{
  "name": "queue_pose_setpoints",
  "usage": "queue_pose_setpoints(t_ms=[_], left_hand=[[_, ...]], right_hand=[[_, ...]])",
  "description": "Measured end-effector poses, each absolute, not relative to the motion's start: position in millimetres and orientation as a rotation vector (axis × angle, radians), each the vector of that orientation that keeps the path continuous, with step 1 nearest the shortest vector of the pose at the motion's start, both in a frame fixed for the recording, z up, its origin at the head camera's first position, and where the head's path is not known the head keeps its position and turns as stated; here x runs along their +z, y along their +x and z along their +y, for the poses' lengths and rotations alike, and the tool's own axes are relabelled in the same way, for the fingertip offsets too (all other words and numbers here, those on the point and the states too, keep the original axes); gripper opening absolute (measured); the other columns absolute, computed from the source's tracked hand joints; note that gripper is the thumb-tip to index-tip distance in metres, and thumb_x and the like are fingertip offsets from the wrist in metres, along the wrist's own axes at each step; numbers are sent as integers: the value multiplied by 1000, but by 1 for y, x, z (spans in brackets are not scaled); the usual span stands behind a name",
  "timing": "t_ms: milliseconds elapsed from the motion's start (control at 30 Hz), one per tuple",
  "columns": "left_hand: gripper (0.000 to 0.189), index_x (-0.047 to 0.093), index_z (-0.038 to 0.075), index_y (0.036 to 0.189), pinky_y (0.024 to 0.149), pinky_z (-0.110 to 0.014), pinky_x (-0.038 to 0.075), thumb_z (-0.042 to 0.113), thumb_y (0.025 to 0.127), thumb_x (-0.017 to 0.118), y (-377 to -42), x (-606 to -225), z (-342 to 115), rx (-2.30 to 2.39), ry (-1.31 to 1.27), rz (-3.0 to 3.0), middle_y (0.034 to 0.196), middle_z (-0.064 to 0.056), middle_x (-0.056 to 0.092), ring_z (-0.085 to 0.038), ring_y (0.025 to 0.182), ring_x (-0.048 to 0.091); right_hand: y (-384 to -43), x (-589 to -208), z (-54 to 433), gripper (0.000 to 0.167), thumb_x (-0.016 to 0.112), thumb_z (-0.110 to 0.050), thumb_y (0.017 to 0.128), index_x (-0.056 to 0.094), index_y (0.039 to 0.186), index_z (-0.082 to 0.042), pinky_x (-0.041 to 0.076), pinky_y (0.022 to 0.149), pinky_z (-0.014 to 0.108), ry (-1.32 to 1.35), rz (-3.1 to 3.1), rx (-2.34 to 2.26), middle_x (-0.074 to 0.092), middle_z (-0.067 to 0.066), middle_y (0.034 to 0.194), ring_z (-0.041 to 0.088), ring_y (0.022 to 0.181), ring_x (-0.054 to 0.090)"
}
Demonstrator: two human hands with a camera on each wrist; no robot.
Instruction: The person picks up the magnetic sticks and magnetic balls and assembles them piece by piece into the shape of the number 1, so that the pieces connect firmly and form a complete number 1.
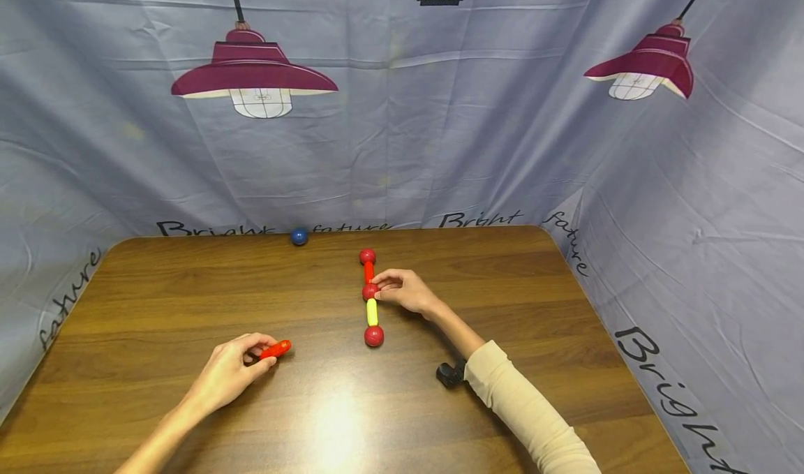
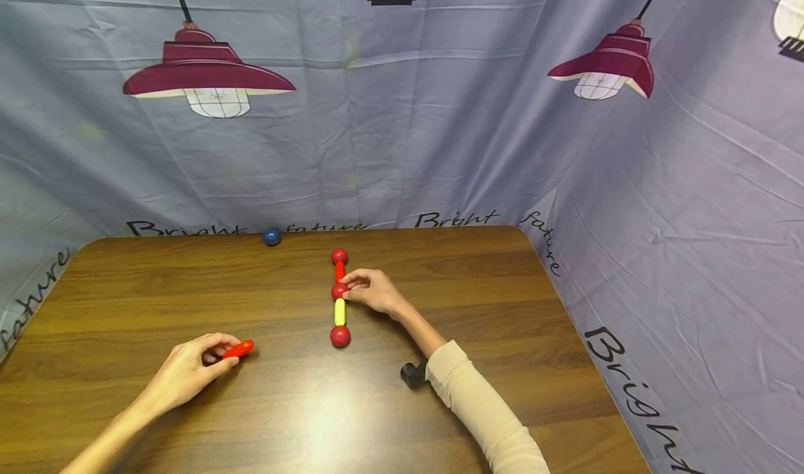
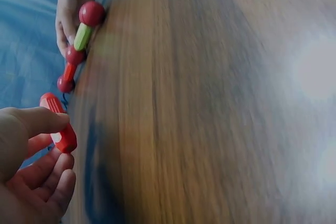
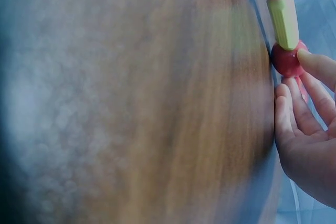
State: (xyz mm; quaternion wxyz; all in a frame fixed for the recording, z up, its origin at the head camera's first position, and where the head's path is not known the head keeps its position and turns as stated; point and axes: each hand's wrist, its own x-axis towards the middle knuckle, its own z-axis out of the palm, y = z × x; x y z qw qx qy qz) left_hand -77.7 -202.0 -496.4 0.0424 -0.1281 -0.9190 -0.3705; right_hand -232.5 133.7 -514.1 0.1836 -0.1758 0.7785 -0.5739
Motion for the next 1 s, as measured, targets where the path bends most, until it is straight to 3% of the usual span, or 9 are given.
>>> queue_pose_setpoints(t_ms=[300,600,767,1000], left_hand=[[21,68,0,105,74,-25,56,7,87,77,-81,-491,-173,-1635,-242,-2808,94,-3,68,-15,83,65],[29,65,-6,108,68,-27,56,12,88,76,-81,-495,-138,-2049,-224,-2752,92,-8,69,-22,83,69],[32,64,-10,111,64,-30,58,11,89,74,-79,-498,-116,-2188,-258,-2735,89,-8,69,-22,81,68],[35,60,-16,115,70,-30,59,6,90,72,-78,-504,-90,-2385,-281,-2638,89,-12,71,-19,79,68]], right_hand=[[-233,-513,133,28,74,-3,88,68,115,3,53,82,26,-496,2203,-1608,70,14,103,25,96,66],[-225,-495,132,30,69,3,90,64,118,11,52,81,23,-514,2187,-1584,66,28,109,41,104,63],[-215,-477,131,28,68,4,90,63,116,13,52,80,24,-524,2184,-1602,66,28,107,42,103,63],[-214,-477,130,27,69,5,90,64,115,13,52,80,23,-529,2189,-1612,67,27,106,42,102,63]])
